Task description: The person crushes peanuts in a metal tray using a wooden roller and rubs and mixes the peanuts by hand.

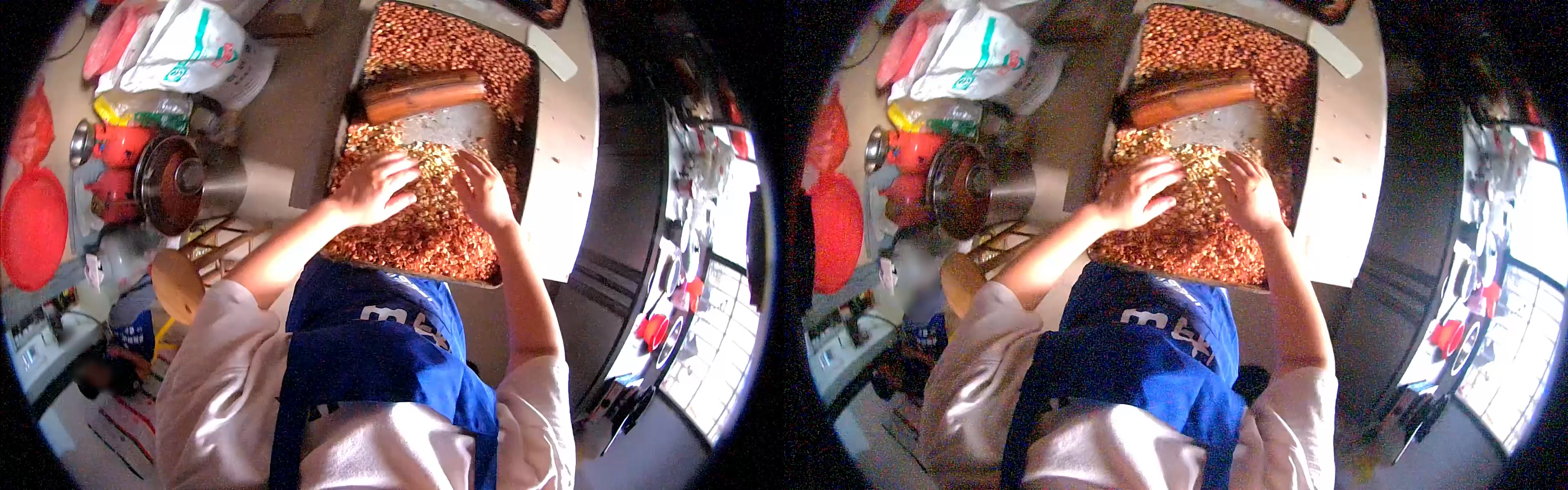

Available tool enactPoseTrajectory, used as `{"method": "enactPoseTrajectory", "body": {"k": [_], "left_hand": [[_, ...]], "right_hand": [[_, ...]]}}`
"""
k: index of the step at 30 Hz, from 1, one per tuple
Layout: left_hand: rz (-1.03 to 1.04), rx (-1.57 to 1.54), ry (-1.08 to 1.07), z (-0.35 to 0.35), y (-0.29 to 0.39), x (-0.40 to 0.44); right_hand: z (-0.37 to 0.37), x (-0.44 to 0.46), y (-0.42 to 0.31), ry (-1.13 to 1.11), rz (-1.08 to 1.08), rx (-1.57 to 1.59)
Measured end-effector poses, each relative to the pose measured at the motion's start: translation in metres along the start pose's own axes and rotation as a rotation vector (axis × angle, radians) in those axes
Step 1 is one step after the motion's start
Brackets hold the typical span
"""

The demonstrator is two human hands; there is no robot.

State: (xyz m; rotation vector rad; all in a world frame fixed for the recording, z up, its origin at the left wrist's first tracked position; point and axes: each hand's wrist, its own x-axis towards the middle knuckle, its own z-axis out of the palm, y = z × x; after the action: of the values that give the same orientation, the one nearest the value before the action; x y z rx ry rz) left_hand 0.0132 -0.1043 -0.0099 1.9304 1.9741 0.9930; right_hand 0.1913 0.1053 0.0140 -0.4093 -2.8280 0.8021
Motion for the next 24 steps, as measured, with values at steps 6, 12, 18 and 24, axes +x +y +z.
{"method": "enactPoseTrajectory", "body": {"k": [6, 12, 18, 24], "left_hand": [[-0.207, 0.374, 0.103, -0.016, -0.063, 0.102], [-0.678, 0.278, -0.485, -0.01, -0.088, 0.171], [-0.465, 0.313, -0.665, 0.01, -0.045, 0.156], [-0.26, -0.066, -0.383, 0.004, -0.094, 0.167]], "right_hand": [[-0.022, 0.021, 0.006, 0.082, -0.036, -0.209], [-0.055, 0.12, 0.07, 0.377, -0.002, -0.029], [-0.045, 0.121, 0.166, 0.529, 0.208, -0.068], [-0.042, 0.178, 0.207, 0.367, 0.097, -0.22]]}}
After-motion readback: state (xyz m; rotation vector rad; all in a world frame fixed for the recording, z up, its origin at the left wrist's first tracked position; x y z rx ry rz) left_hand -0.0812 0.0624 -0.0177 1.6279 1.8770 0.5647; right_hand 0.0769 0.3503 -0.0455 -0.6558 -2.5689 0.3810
